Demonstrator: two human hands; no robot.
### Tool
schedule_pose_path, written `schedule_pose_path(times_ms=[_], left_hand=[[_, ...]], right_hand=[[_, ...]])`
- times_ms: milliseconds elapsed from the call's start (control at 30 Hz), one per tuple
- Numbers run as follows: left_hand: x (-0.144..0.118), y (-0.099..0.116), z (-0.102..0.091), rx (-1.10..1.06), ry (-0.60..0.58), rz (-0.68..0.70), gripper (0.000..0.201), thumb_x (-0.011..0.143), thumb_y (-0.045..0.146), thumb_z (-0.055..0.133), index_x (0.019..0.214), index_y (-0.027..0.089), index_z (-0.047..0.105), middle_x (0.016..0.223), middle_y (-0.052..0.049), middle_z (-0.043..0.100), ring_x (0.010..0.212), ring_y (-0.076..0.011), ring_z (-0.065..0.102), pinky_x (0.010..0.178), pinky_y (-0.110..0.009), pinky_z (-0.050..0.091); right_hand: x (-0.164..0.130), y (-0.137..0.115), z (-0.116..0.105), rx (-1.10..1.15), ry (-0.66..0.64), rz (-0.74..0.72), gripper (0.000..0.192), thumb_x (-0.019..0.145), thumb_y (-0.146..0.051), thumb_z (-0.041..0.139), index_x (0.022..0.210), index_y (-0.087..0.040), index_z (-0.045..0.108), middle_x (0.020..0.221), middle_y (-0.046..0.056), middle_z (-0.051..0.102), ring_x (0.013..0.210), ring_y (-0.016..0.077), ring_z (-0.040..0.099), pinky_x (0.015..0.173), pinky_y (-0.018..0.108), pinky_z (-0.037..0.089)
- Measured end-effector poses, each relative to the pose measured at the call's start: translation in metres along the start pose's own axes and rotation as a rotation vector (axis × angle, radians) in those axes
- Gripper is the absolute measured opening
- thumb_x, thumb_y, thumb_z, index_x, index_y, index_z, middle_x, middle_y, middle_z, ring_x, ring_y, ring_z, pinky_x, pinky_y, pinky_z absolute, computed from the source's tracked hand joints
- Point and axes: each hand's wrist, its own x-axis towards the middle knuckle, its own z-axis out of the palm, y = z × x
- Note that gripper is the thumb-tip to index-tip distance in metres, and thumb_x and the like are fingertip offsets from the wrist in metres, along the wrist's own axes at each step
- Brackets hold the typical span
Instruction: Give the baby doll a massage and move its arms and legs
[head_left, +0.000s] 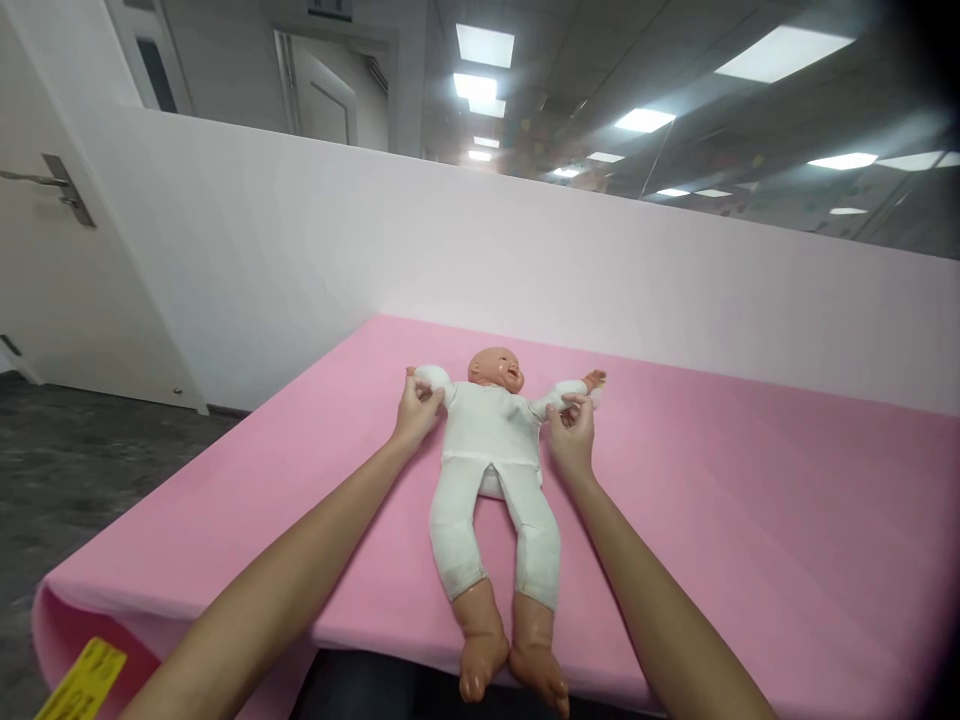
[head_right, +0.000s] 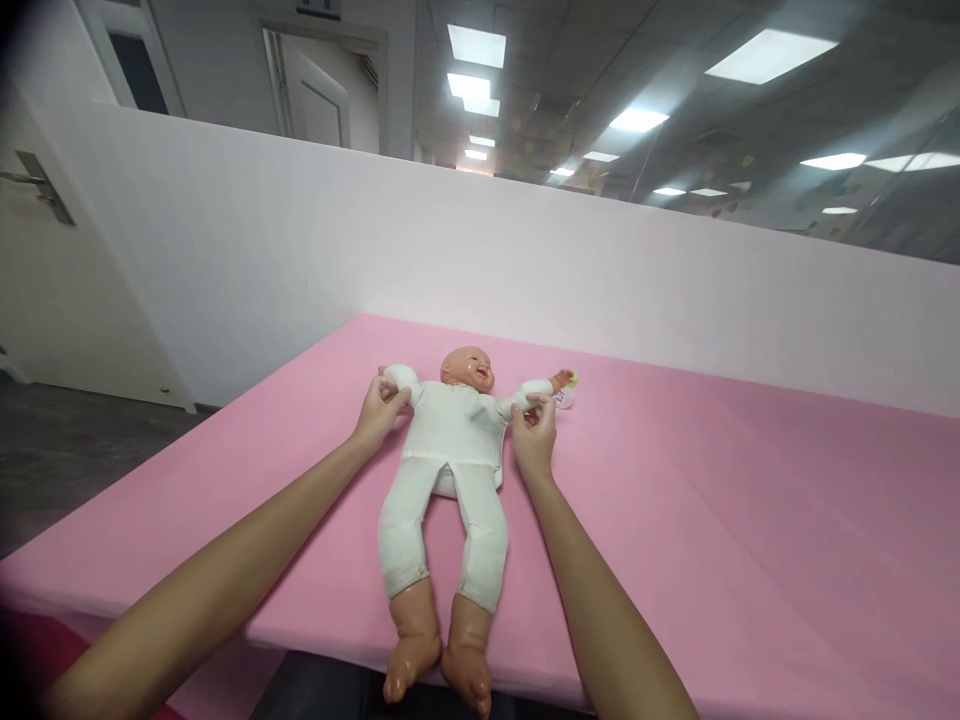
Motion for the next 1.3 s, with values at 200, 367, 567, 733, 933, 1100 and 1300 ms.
schedule_pose_path(times_ms=[200,367,567,733,933,1100,1300], left_hand=[[0.007,0.002,0.001,-0.511,0.023,-0.154,0.042,0.073,0.026,0.087,0.098,0.021,0.053,0.091,-0.001,0.065,0.087,-0.0161,0.068,0.086,-0.032,0.054],[0.004,0.005,0.003,-0.556,-0.121,-0.223,0.031,0.081,0.024,0.082,0.107,0.017,0.065,0.109,-0.007,0.07,0.103,-0.0179,0.067,0.099,-0.032,0.053],[0.0,0.005,0.006,-0.369,-0.161,-0.199,0.03,0.086,0.026,0.074,0.113,0.02,0.062,0.127,-0.009,0.068,0.113,-0.0204,0.067,0.102,-0.034,0.055],[0.0,0.007,0.008,-0.237,-0.089,-0.094,0.035,0.086,0.04,0.073,0.111,0.019,0.059,0.12,-0.011,0.069,0.108,-0.0221,0.068,0.093,-0.035,0.057],[-0.006,0.013,0.006,0.188,-0.094,0.187,0.029,0.094,0.043,0.061,0.107,0.016,0.066,0.101,-0.007,0.071,0.091,-0.0205,0.064,0.079,-0.03,0.05],[-0.01,0.016,0.004,0.496,-0.169,0.292,0.04,0.095,0.023,0.049,0.131,0.022,0.068,0.1,-0.005,0.063,0.094,-0.0208,0.057,0.089,-0.032,0.048],[-0.011,0.01,0.007,0.591,-0.264,0.402,0.059,0.084,0.005,0.047,0.133,0.026,0.071,0.112,-0.008,0.051,0.114,-0.0216,0.053,0.11,-0.038,0.045]], right_hand=[[0.005,0.001,0.003,0.413,0.123,0.184,0.057,0.069,-0.034,0.089,0.11,-0.025,0.05,0.104,0.002,0.072,0.097,0.0181,0.07,0.091,0.034,0.054],[0.01,-0.001,0.004,0.592,0.052,0.258,0.053,0.07,-0.037,0.089,0.113,-0.025,0.061,0.103,0.0,0.07,0.096,0.0159,0.069,0.095,0.033,0.056],[0.01,0.002,0.003,0.522,-0.063,0.34,0.044,0.072,-0.039,0.084,0.109,-0.029,0.064,0.105,0.0,0.069,0.095,0.0162,0.068,0.085,0.031,0.058],[0.009,0.0,0.002,0.422,-0.071,0.357,0.042,0.078,-0.044,0.076,0.115,-0.032,0.059,0.11,0.0,0.069,0.089,0.0154,0.068,0.072,0.027,0.056],[-0.001,-0.014,0.009,0.36,-0.175,0.187,0.034,0.075,-0.028,0.076,0.107,-0.027,0.065,0.109,0.0,0.07,0.097,0.018,0.066,0.08,0.03,0.054],[-0.009,-0.023,0.01,0.031,-0.423,-0.062,0.026,0.081,-0.024,0.066,0.106,-0.024,0.072,0.118,0.006,0.072,0.112,0.0261,0.064,0.089,0.038,0.052],[-0.014,-0.036,0.004,-0.136,-0.5,-0.237,0.032,0.082,-0.021,0.065,0.112,-0.027,0.073,0.12,0.006,0.072,0.121,0.0281,0.059,0.096,0.043,0.051]])
